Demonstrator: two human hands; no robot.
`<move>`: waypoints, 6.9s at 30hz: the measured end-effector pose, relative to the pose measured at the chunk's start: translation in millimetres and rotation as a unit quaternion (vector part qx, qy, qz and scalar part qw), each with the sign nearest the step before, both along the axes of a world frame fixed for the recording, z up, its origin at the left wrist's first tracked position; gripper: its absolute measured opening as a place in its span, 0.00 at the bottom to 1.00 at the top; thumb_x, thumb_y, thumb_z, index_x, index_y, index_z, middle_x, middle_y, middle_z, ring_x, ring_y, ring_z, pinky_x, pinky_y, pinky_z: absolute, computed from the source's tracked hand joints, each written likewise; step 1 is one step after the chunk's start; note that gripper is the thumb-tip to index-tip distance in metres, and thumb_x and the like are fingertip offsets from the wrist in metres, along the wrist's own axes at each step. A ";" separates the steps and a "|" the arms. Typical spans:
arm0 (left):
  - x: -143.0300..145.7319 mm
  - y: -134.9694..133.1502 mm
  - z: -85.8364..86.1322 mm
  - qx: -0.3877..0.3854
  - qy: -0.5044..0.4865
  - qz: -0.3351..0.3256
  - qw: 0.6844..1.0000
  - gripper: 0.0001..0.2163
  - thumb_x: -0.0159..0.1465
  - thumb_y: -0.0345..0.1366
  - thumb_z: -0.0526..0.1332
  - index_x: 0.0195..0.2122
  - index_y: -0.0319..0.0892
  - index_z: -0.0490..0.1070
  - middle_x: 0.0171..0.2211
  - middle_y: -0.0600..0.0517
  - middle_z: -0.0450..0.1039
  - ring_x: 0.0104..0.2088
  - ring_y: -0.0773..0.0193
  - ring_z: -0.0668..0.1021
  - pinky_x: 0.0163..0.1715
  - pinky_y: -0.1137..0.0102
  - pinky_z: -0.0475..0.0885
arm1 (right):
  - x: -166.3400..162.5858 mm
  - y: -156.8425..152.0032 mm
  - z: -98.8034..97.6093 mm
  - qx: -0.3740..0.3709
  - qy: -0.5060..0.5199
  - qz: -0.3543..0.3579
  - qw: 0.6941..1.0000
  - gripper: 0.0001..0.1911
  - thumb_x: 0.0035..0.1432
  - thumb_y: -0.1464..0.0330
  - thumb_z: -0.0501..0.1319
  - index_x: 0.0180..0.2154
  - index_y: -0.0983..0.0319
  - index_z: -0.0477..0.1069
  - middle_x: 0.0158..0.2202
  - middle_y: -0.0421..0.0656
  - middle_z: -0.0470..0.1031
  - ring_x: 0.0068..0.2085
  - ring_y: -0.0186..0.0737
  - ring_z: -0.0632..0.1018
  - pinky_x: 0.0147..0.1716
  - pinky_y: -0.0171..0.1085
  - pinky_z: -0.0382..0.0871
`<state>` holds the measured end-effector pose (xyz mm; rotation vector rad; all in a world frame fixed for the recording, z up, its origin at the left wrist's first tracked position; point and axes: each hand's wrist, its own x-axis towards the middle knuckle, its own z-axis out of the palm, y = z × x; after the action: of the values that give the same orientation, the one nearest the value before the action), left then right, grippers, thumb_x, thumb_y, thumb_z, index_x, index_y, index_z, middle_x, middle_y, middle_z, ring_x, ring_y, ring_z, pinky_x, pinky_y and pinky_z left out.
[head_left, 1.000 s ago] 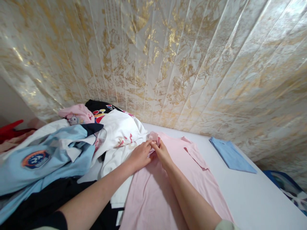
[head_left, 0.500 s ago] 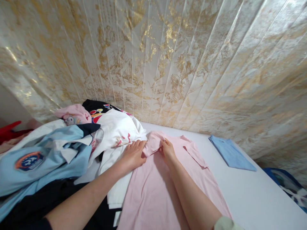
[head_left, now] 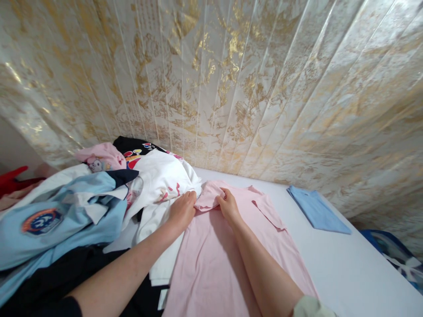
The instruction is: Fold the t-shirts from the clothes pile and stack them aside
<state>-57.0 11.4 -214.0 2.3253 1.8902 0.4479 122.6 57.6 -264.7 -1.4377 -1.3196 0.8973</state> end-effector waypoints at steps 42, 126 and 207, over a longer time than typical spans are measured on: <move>9.4 4.3 -40.6 0.052 0.044 -0.090 0.994 0.23 0.65 0.39 0.53 0.61 0.44 0.61 0.63 0.45 0.61 0.64 0.51 0.60 0.63 0.51 0.49 | -20.8 -4.8 11.5 0.136 -0.469 0.149 0.860 0.21 0.67 0.66 0.48 0.60 0.59 0.62 0.62 0.48 0.64 0.62 0.40 0.63 0.60 0.43 0.53; 7.8 -23.3 22.1 0.123 0.009 -0.143 0.982 0.18 0.66 0.34 0.47 0.53 0.38 0.67 0.53 0.42 0.71 0.55 0.56 0.72 0.56 0.60 0.65 | 113.1 -46.4 43.9 0.019 -0.532 -0.003 0.847 0.23 0.65 0.69 0.46 0.59 0.67 0.63 0.61 0.53 0.64 0.61 0.43 0.63 0.59 0.40 0.55; 244.7 140.3 -41.4 0.016 -0.159 -0.087 0.983 0.08 0.63 0.42 0.57 0.36 0.51 0.76 0.43 0.53 0.75 0.47 0.58 0.73 0.48 0.63 0.62 | 186.2 21.6 5.9 -0.013 -0.471 -0.199 0.859 0.18 0.64 0.70 0.48 0.53 0.61 0.67 0.50 0.49 0.72 0.49 0.44 0.71 0.47 0.38 0.59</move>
<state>187.7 151.7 -255.3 2.2502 1.5327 0.7800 308.8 79.2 -258.8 -2.1901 -1.5670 -0.1383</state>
